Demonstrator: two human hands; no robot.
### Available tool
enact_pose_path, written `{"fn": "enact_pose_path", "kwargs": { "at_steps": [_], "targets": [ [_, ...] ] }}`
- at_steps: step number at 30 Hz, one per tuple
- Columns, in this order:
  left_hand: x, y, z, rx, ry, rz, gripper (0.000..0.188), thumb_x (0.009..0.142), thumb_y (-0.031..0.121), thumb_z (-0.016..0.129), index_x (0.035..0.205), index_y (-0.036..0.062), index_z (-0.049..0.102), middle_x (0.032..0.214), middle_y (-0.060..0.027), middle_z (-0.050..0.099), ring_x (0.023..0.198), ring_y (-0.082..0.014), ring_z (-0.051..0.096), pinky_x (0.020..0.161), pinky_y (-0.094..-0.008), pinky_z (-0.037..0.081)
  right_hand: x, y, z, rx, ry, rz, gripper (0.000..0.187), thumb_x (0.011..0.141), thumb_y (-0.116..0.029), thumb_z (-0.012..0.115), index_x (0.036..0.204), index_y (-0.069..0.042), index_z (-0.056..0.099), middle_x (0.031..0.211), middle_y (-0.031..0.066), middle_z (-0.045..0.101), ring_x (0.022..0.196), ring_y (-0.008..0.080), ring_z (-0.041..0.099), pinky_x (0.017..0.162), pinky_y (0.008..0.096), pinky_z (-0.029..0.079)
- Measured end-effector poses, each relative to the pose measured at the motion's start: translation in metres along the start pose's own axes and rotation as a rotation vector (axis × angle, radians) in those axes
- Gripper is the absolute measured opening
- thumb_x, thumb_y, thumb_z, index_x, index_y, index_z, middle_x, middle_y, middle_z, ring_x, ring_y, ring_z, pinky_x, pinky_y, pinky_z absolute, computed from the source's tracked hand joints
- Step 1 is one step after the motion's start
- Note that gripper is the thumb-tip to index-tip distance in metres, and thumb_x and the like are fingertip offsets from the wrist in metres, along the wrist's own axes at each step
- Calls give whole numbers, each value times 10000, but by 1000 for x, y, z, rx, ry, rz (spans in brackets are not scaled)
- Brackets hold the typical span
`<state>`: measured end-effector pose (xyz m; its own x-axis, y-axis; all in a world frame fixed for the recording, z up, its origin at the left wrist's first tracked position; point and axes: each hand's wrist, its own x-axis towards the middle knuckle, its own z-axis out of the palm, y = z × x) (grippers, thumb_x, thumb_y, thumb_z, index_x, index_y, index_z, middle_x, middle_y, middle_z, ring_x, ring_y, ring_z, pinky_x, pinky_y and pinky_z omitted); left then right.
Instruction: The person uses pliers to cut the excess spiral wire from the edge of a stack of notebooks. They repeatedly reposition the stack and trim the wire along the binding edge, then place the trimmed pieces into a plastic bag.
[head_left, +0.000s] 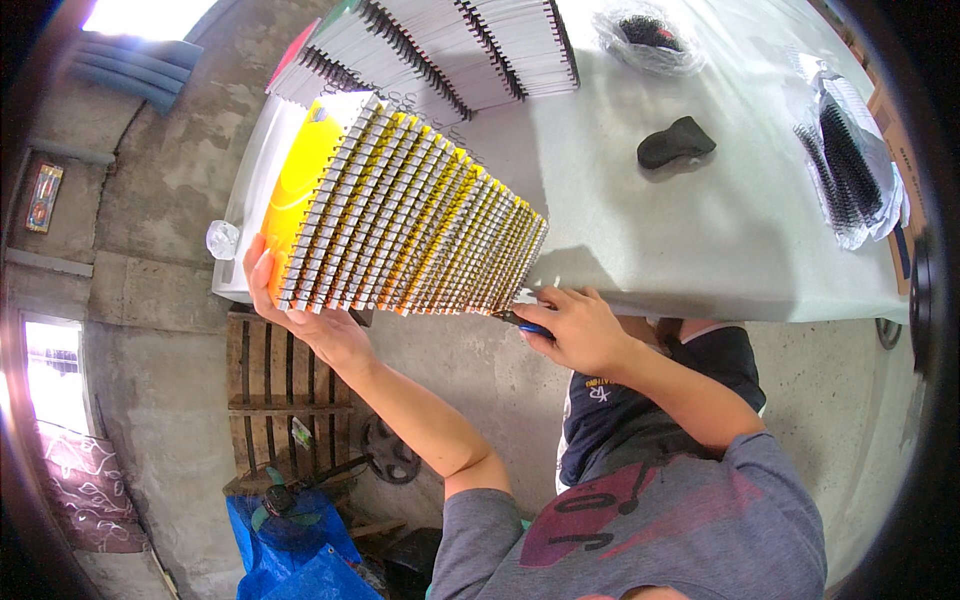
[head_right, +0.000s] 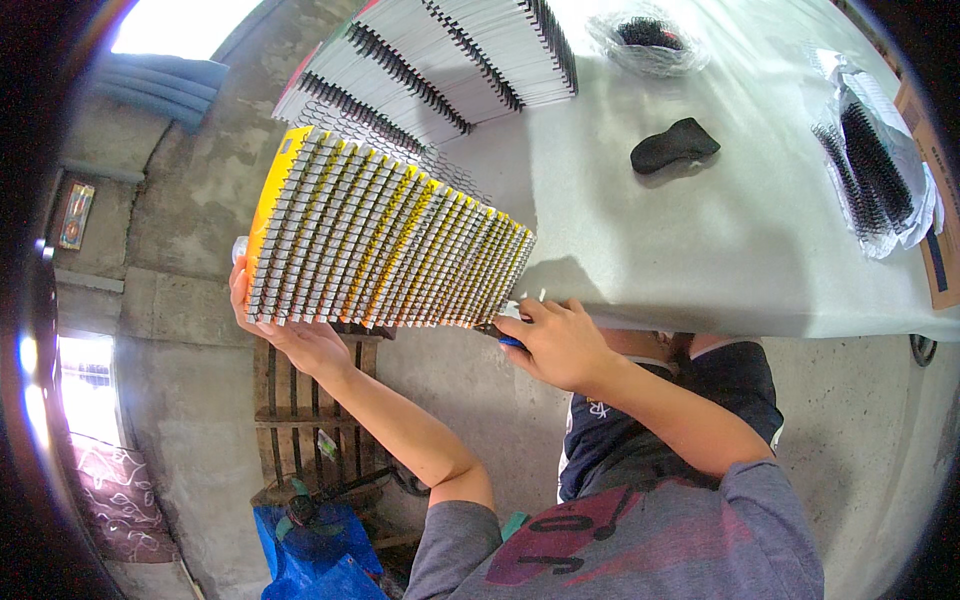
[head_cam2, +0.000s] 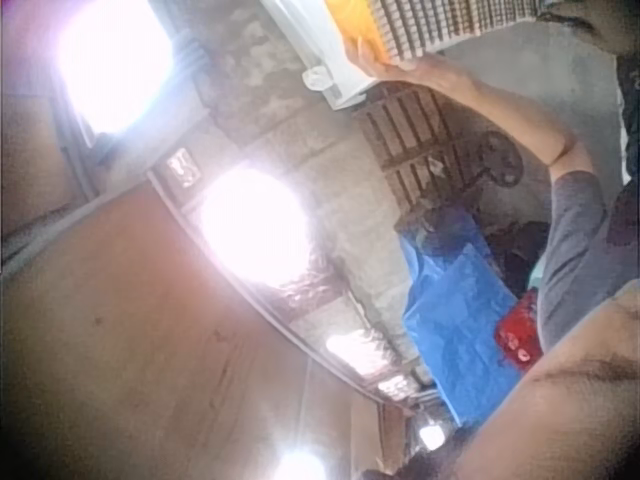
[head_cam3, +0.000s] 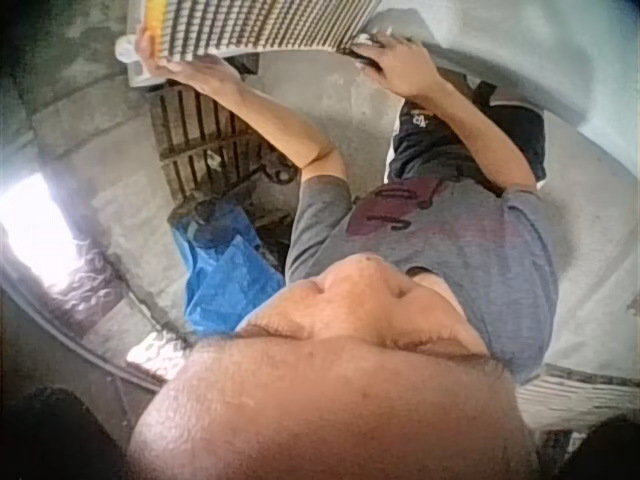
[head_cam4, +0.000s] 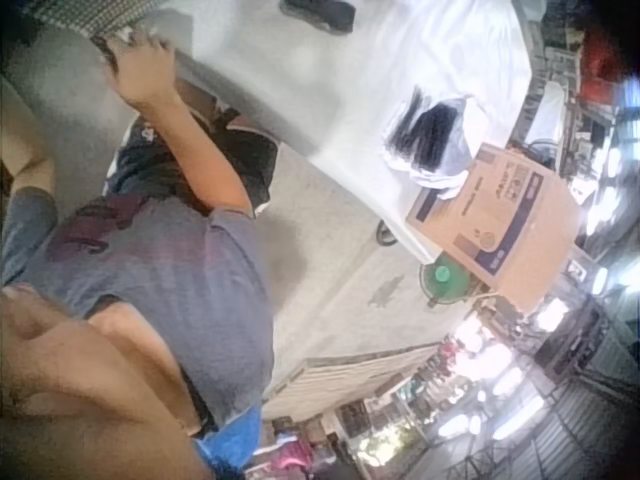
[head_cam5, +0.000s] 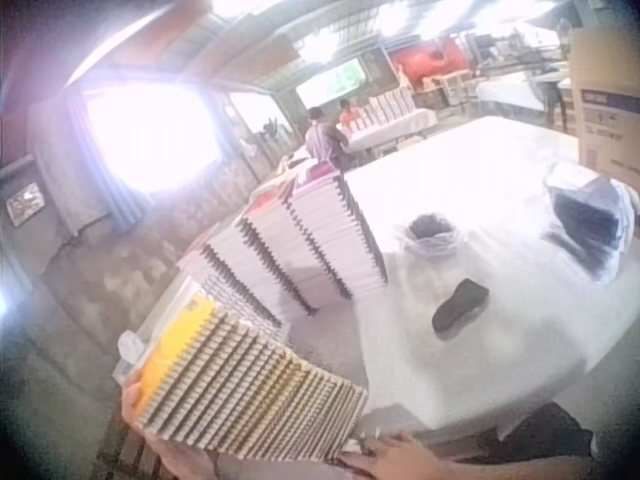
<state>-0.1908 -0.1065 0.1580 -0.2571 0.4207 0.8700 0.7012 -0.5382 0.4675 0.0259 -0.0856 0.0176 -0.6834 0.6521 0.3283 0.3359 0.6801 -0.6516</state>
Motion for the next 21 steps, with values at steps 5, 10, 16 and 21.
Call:
{"fn": "enact_pose_path", "kwargs": {
  "at_steps": [5, 10, 16, 21],
  "targets": [
    [1, -1, -1, 26, -10, 23, 514, 932, 522, 317, 1262, 130, 354, 1352, -144, 299, 1253, -265, 338, 1045, -434, 342, 10, 15, 3, 448, -248, 141, 301, 844, -294, 587, 1061, -86, 608, 908, 159, 592, 784, 388, 593, 708, 419, 471],
    [1, 0, -2, 12, 2, -20, 507, 930, 521, 329, 1259, 136, 357, 1353, -142, 299, 1248, -264, 343, 1041, -434, 346, 3, 2, 0, 84, -116, 79, 292, 819, -296, 597, 1058, -129, 606, 901, 126, 590, 755, 341, 616, 680, 424, 467],
    [1, 2, -2, 37, -16, -3, 514, 930, 528, 322, 1266, 140, 349, 1355, -147, 291, 1250, -271, 337, 1037, -436, 345, -6, -10, -12, -367, 82, -79, 419, 746, -285, 652, 1121, -113, 577, 971, 68, 532, 932, 219, 527, 822, 409, 370],
    [0, 2, 1, -21, 21, -31, 517, 919, 497, 346, 1272, 120, 353, 1374, -114, 299, 1271, -252, 335, 1056, -430, 334, -6, -2, -9, -370, 172, -138, 452, 721, -273, 673, 1131, -112, 568, 962, 58, 516, 948, 218, 503, 838, 412, 345]
  ]
}}
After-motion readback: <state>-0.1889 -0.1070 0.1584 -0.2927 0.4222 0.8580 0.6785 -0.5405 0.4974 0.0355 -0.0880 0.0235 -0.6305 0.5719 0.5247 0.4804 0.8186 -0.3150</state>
